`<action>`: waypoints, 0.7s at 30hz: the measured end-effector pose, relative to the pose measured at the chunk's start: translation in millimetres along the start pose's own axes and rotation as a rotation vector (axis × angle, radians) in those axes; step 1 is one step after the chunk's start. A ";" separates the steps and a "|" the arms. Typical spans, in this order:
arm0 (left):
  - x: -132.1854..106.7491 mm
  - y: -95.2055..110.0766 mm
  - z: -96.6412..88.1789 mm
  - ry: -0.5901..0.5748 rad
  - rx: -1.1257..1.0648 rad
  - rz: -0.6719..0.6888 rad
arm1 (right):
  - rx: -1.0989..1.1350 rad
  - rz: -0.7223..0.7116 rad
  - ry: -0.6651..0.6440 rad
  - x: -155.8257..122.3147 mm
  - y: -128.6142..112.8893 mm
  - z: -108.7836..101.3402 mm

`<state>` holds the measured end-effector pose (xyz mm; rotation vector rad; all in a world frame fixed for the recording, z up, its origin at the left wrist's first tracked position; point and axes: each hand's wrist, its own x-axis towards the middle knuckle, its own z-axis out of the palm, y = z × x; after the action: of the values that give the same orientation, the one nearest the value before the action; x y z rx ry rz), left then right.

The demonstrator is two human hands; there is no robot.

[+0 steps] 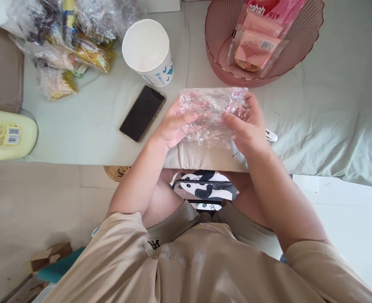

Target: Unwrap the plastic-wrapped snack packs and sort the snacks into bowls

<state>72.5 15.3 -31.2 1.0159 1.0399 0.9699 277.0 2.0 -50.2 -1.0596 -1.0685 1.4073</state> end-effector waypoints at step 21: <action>3.6 -2.5 -11.6 0.049 0.029 0.009 | 0.024 0.087 -0.045 -2.1 -9.2 1.1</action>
<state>62.5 20.2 -36.5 1.0257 1.0933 0.9944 278.0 0.5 -40.8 -1.0725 -1.0466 1.5163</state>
